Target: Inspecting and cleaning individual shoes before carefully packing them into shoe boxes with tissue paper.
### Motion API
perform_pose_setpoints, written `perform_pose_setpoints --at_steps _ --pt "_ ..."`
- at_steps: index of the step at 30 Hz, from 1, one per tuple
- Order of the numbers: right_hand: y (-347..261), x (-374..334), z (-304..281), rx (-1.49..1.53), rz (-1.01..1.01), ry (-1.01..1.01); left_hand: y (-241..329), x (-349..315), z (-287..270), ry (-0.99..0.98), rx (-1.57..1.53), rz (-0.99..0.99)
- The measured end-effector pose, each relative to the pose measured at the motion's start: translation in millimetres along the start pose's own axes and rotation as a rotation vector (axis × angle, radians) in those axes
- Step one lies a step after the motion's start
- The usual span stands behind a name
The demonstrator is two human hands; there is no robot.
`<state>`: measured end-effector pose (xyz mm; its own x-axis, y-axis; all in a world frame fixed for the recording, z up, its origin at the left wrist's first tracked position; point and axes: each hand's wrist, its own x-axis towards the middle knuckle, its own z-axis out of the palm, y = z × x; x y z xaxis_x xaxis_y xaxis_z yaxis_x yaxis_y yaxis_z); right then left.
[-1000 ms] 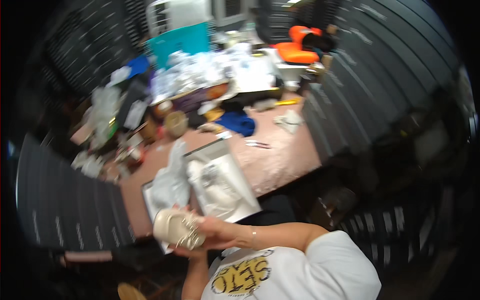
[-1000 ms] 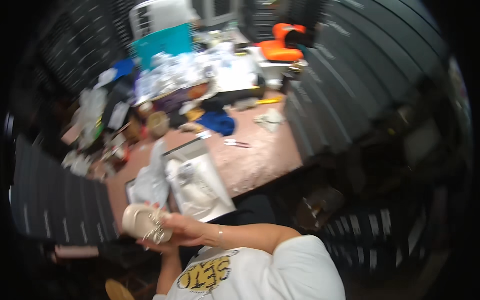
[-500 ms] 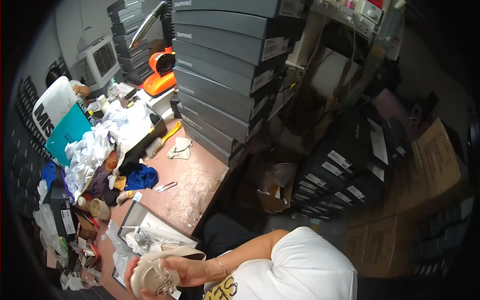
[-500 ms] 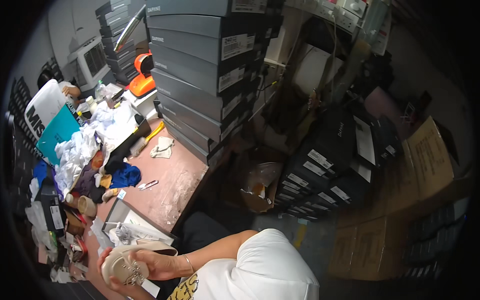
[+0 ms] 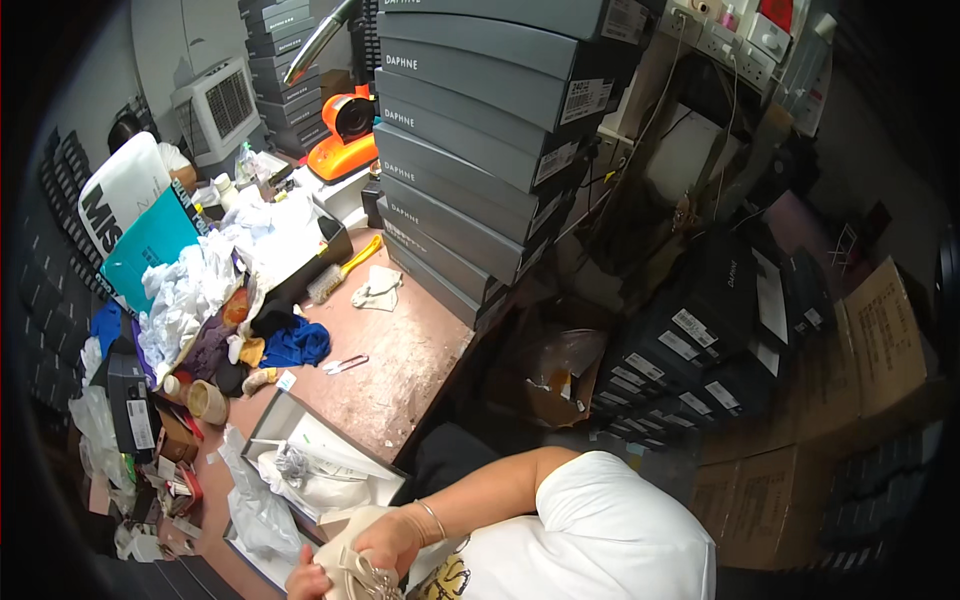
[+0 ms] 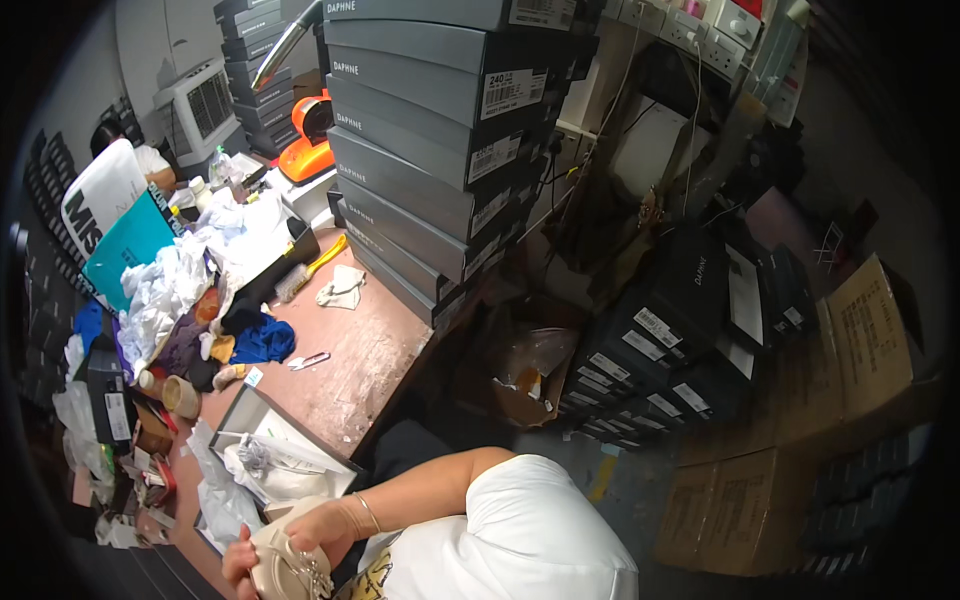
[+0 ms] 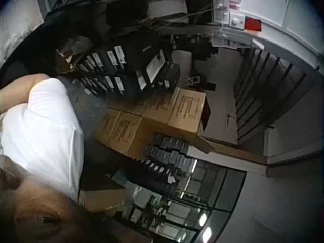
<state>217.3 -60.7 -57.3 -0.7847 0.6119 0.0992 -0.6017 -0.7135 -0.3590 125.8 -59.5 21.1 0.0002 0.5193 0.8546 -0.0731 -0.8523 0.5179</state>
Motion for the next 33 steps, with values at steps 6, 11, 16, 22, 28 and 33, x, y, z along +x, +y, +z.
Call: perform_pose_setpoints --at_steps 6,11,16,22,28,33 --pt "-26 18 65 -0.142 -0.163 -0.272 -5 3 8 0.029 0.008 0.039" --pt "-13 42 69 -0.295 -0.130 -0.301 -6 5 11 0.032 -0.007 0.066" --pt "-9 44 72 -0.349 -0.112 -0.318 -6 4 11 0.036 -0.016 0.091" --pt "-13 38 75 -0.402 -0.065 -0.347 -5 3 11 0.057 -0.011 0.123" --pt "-27 8 85 -0.597 -0.001 -0.447 -3 -2 2 0.134 0.009 0.313" --pt "-46 6 92 -0.688 -0.002 -0.427 -3 5 -27 -0.146 -0.128 0.610"
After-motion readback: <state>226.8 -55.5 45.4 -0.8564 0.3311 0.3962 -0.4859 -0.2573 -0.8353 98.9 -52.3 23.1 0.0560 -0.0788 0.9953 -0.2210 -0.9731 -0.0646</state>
